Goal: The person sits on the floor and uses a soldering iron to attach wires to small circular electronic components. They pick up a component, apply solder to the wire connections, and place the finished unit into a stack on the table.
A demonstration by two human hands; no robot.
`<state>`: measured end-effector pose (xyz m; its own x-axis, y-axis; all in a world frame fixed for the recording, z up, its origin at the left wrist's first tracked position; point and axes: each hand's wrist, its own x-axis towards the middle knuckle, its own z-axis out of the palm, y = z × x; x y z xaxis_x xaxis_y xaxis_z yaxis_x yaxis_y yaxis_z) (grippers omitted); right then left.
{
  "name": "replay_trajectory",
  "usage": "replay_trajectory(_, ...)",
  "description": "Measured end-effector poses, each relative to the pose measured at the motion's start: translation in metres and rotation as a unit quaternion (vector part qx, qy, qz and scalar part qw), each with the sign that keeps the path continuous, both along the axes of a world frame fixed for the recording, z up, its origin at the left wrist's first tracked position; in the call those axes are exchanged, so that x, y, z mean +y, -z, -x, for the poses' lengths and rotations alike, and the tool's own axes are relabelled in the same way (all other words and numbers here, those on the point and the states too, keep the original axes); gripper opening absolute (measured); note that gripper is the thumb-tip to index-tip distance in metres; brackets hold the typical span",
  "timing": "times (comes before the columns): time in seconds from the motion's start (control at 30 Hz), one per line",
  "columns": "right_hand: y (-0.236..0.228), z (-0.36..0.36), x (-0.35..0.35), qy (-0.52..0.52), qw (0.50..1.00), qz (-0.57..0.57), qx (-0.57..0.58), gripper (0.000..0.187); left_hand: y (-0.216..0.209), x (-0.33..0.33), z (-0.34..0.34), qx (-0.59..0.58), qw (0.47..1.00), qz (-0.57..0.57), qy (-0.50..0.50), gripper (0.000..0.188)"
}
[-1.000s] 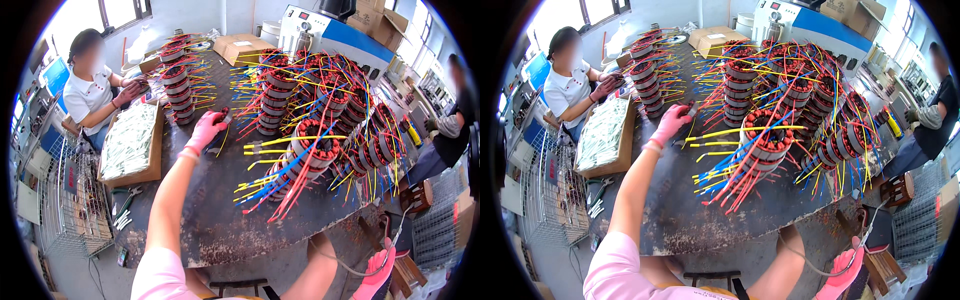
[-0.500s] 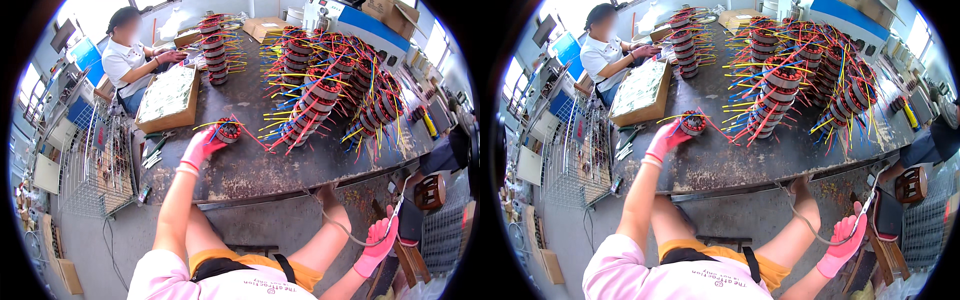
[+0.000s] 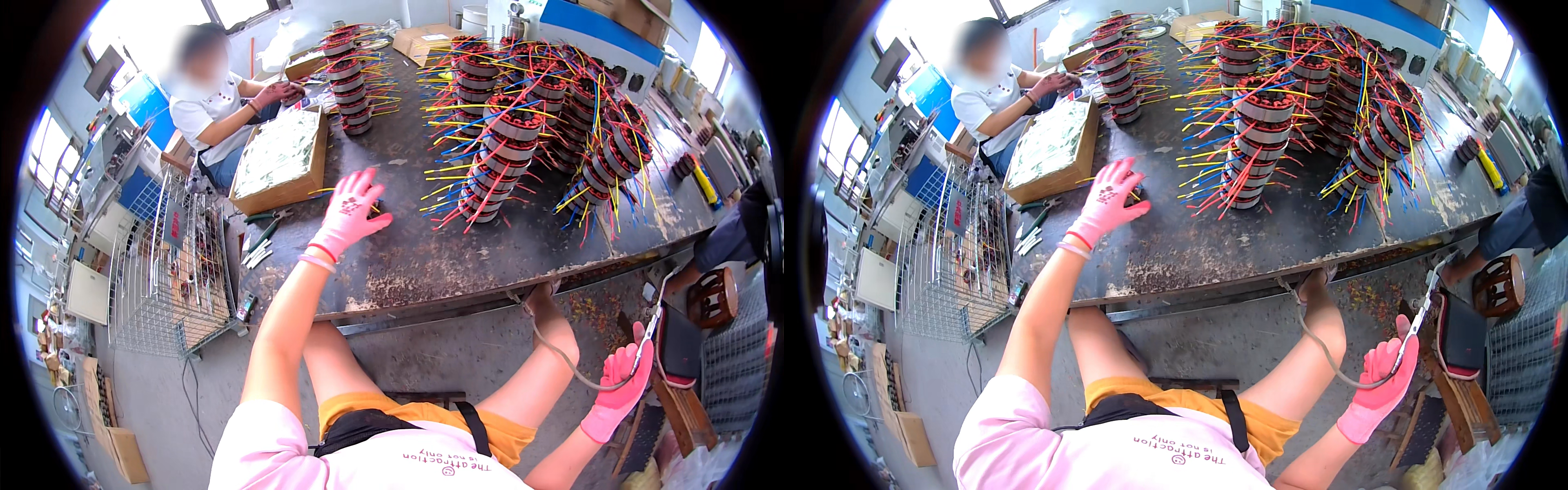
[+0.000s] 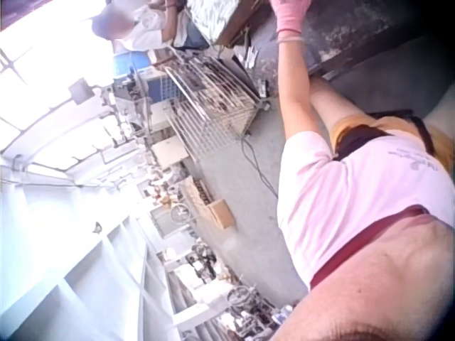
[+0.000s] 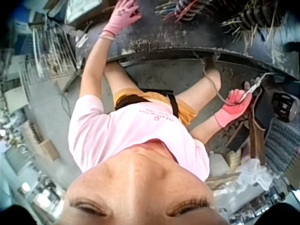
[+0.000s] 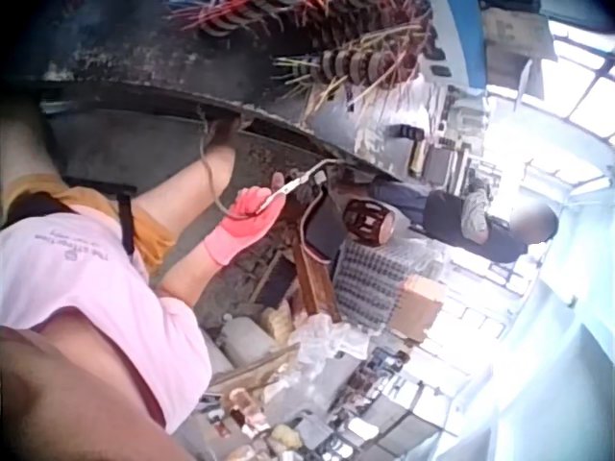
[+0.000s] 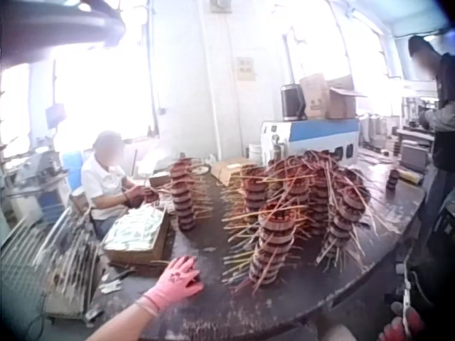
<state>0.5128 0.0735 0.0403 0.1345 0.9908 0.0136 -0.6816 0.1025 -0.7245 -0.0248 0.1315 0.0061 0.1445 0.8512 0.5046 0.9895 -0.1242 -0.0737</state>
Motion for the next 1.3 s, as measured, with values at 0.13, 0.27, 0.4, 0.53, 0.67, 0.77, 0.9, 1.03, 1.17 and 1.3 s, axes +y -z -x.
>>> replay_trajectory(0.13,0.007,-0.013,-0.004,0.005,1.000,-0.004,-0.014,0.047,-0.006,0.002,0.027,-0.128,0.960,0.167,-0.184,0.072)
replay_trajectory(0.27,0.006,-0.014,-0.003,0.034,0.998,0.024,-0.036,0.047,-0.008,0.006,0.032,-0.078,0.963,0.232,-0.112,0.085)
replay_trajectory(0.4,0.003,-0.010,-0.001,0.039,0.998,0.034,-0.032,0.047,-0.026,0.021,0.048,0.023,0.934,0.354,-0.047,0.109)
replay_trajectory(0.53,-0.006,0.003,-0.004,0.067,0.995,0.044,-0.061,0.050,-0.035,0.048,0.056,0.049,0.903,0.426,-0.020,0.114)
replay_trajectory(0.67,0.003,-0.008,-0.004,0.051,0.996,0.030,-0.060,0.048,-0.024,0.063,0.037,0.149,0.912,0.341,0.173,0.077)
replay_trajectory(0.77,0.002,-0.004,-0.003,0.042,0.997,0.044,-0.046,0.048,-0.022,0.072,0.028,0.274,0.892,0.156,0.323,0.055)
replay_trajectory(0.9,0.006,-0.008,-0.004,0.021,0.999,0.022,-0.033,0.047,-0.056,0.077,0.014,0.287,0.936,0.027,0.201,0.049)
replay_trajectory(1.03,0.012,-0.015,-0.005,0.007,0.999,0.014,-0.028,0.046,-0.034,0.038,-0.011,0.037,0.948,0.236,-0.211,0.069)
replay_trajectory(1.17,0.010,-0.003,0.001,0.012,0.998,0.057,-0.018,0.046,-0.012,0.030,-0.052,-0.130,0.897,0.310,-0.288,0.106)
replay_trajectory(1.3,0.000,0.013,0.003,0.026,0.998,0.058,-0.019,0.046,0.012,0.035,-0.051,-0.151,0.908,0.279,-0.274,0.112)
